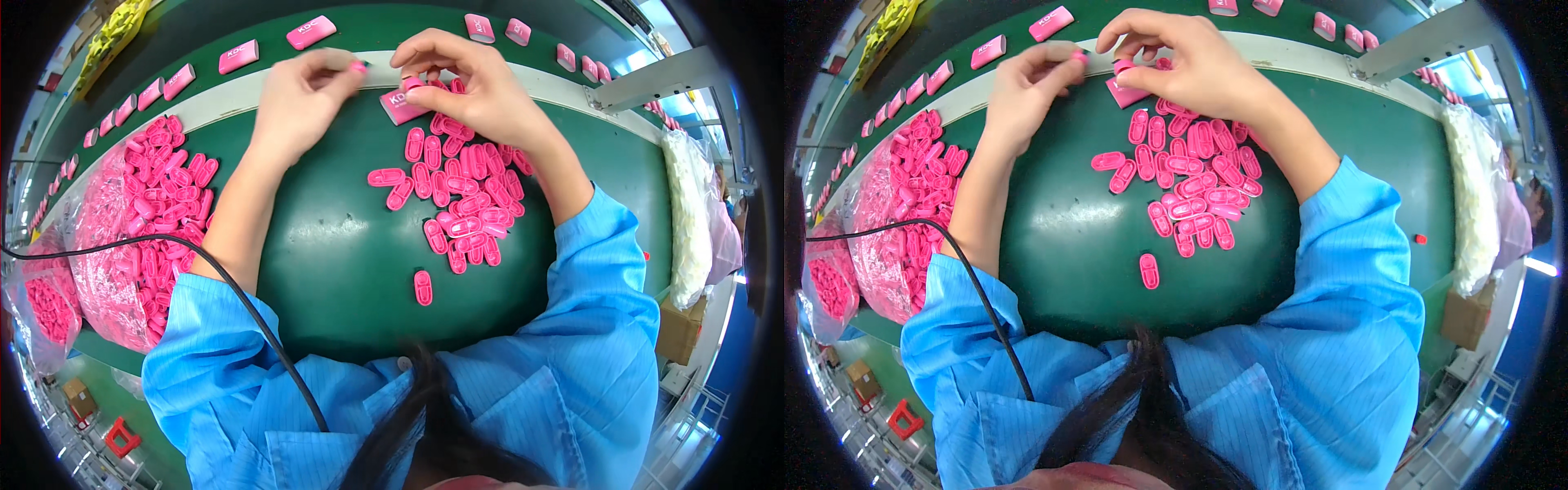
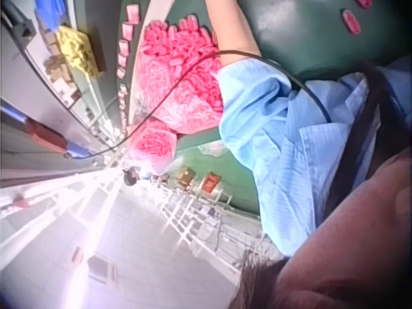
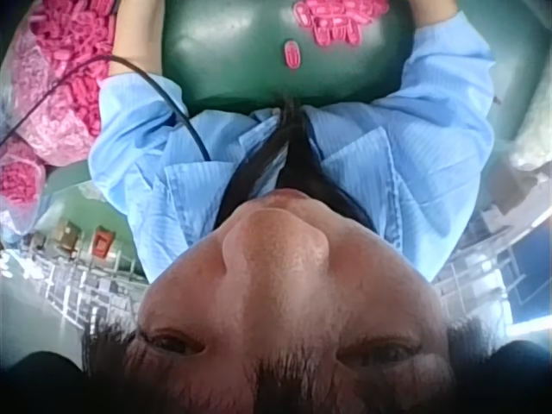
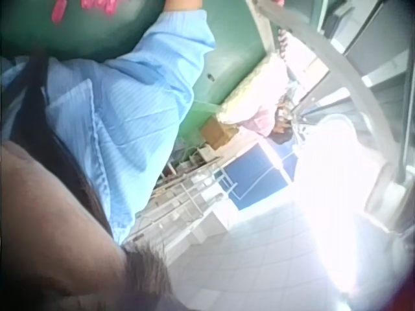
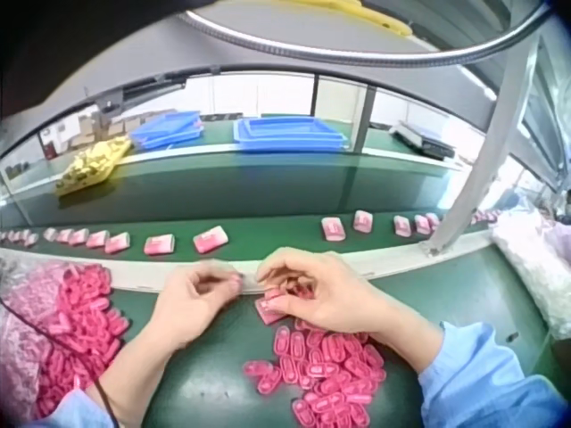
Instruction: The person assembles small pink plastic components by hand on a green workbench. They pick up two halves, snap them together to form a capsule-like unit, and place the finished items into a blue tray. The process is repetitive, involving picking, aligning, and snapping parts together.
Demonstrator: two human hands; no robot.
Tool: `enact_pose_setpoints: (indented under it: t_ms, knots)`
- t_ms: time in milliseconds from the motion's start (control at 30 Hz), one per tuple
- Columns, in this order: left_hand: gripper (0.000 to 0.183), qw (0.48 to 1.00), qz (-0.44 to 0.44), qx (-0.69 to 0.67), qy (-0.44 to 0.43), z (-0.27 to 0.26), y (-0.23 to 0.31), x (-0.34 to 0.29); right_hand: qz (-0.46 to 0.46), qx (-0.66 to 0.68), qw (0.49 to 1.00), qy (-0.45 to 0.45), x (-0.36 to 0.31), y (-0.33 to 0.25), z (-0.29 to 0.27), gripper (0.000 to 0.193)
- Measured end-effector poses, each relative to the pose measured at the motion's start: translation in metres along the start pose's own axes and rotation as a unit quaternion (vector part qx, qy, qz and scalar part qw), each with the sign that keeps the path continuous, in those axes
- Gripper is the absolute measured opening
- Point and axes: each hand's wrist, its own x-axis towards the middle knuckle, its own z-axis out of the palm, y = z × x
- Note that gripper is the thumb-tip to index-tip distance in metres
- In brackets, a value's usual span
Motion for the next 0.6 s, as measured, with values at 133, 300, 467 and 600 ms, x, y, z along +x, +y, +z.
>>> enact_pose_setpoints:
  t_ms: [133,300,467,600]
  knots:
    - [0.025,0.994,-0.007,-0.095,0.054,-0.006,-0.001,0.003,0.146,-0.038,0.981,-0.121,-0.006,-0.01,-0.023,0.03]
    - [0.029,0.993,-0.023,-0.119,-0.017,0.003,0.002,0.0,0.029,-0.259,0.963,-0.068,-0.005,-0.014,-0.008,0.026]
    - [0.031,0.975,0.072,0.207,-0.031,0.005,0.004,-0.004,-0.022,-0.309,0.951,-0.019,-0.005,0.007,0.018,0.035]
    - [0.03,0.969,0.092,0.23,-0.007,0.013,0.006,-0.01,0.034,-0.277,0.957,0.076,0.006,0.015,0.006,0.029]
